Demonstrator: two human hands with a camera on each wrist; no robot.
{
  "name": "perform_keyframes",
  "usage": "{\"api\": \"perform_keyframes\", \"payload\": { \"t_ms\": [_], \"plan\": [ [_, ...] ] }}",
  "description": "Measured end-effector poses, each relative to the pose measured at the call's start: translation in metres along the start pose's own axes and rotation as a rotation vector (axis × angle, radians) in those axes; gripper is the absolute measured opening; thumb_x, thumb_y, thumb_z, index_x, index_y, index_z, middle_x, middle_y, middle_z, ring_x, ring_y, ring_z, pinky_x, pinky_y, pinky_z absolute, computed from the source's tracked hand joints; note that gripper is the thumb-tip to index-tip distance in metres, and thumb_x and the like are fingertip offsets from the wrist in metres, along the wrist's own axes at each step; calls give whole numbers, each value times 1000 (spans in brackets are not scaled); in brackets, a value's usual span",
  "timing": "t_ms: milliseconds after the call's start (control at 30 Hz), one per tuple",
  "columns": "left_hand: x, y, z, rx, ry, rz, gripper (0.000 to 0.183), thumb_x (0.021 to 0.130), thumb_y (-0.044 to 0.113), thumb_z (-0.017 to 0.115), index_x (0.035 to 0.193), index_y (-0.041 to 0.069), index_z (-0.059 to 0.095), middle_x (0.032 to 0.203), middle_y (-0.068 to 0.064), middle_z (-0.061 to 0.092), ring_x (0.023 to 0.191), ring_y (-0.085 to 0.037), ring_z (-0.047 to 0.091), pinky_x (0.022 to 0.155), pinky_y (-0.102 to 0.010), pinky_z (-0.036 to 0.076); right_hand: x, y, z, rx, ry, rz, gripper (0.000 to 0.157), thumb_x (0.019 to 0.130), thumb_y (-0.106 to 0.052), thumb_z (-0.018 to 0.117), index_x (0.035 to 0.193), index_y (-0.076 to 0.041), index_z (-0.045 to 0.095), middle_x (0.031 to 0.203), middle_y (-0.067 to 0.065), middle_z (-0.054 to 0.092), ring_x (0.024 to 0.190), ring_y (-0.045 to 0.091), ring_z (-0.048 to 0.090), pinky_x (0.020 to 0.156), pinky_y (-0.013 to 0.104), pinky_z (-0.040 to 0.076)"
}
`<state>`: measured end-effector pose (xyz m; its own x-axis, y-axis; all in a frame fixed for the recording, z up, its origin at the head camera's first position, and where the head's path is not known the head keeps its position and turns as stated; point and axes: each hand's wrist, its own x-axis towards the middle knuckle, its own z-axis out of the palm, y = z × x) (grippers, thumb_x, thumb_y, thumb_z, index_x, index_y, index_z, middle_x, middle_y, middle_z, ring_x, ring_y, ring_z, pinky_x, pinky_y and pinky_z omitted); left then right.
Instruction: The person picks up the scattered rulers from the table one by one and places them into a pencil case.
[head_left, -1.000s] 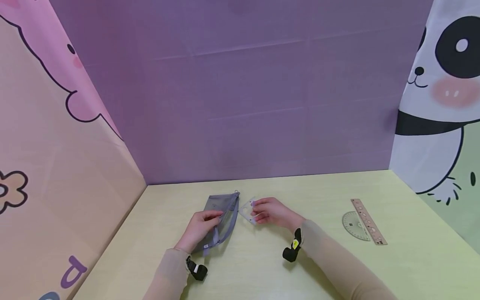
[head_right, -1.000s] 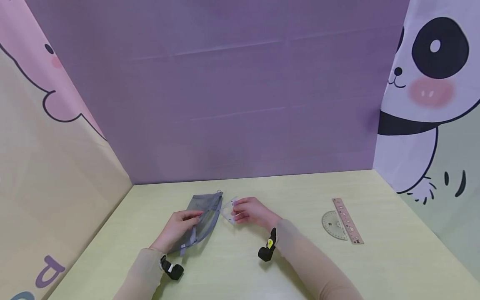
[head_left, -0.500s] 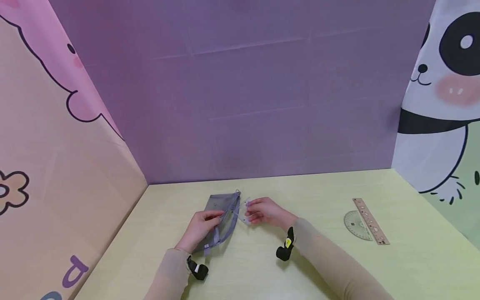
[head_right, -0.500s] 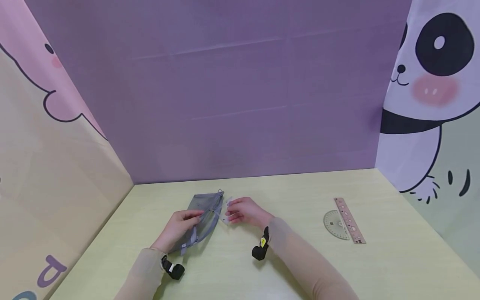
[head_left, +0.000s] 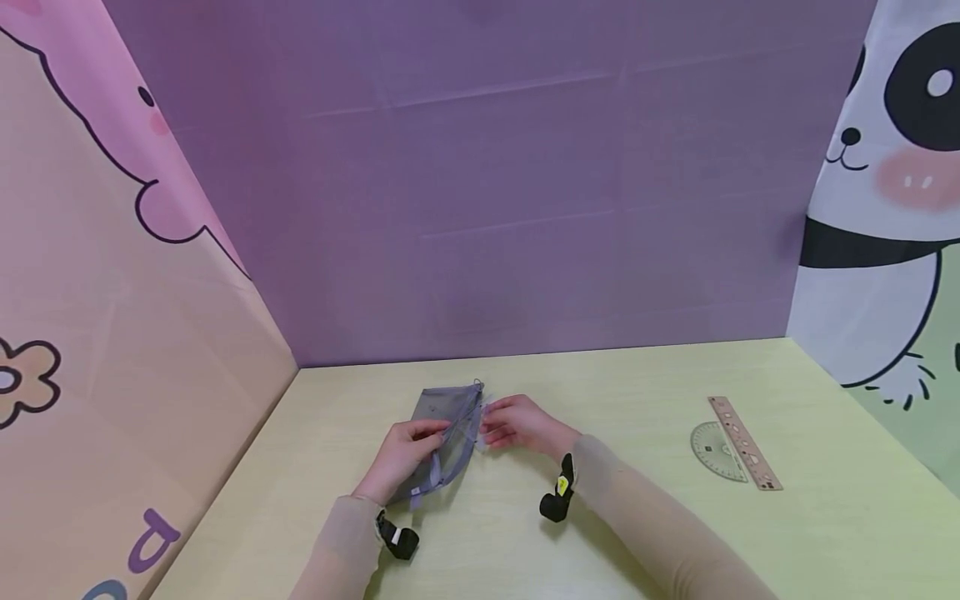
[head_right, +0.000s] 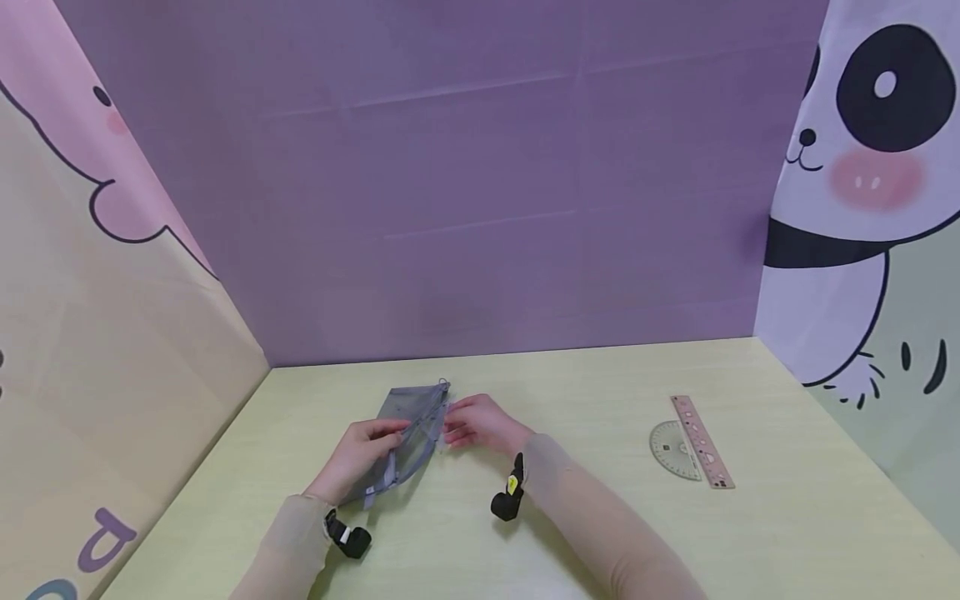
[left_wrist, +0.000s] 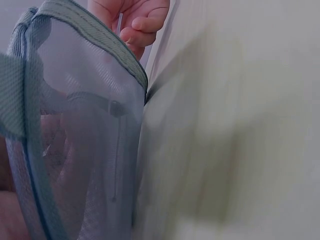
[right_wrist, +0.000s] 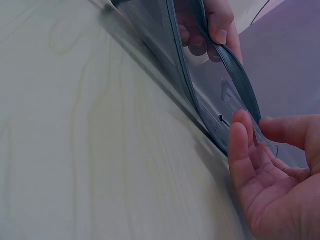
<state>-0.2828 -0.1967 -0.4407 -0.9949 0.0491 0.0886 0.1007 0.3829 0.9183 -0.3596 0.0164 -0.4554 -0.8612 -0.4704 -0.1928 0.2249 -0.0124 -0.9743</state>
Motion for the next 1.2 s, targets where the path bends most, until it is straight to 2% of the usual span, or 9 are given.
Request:
{"api": "perform_keyframes", "payload": {
  "t_ms": [433,767,1200],
  "plan": [
    [-2,0,-1,-3,-5,-13,25,90,6,62,113,3,72,107,-8,69,86,-16,57,72,-29,48,5,2,13,-19,-18,19,28,92,0,58,117,11,53,79,10,66,57,14,62,55,27,53],
    [-2,0,0,-10,-12,-10,25,90,6,61,113,2,72,110,-10,68,90,-17,57,74,-30,49,8,1,23,-67,-33,27,18,92,-1,58,107,9,58,80,11,67,54,14,61,51,25,51],
    [-2,2,0,-18,-27,-9,26,89,5,60,113,1,71,107,-9,69,85,-16,55,71,-28,46,10,0,34,-134,-52,20,16,92,-1,56,103,10,61,79,10,68,53,13,61,47,23,48]
  ]
}}
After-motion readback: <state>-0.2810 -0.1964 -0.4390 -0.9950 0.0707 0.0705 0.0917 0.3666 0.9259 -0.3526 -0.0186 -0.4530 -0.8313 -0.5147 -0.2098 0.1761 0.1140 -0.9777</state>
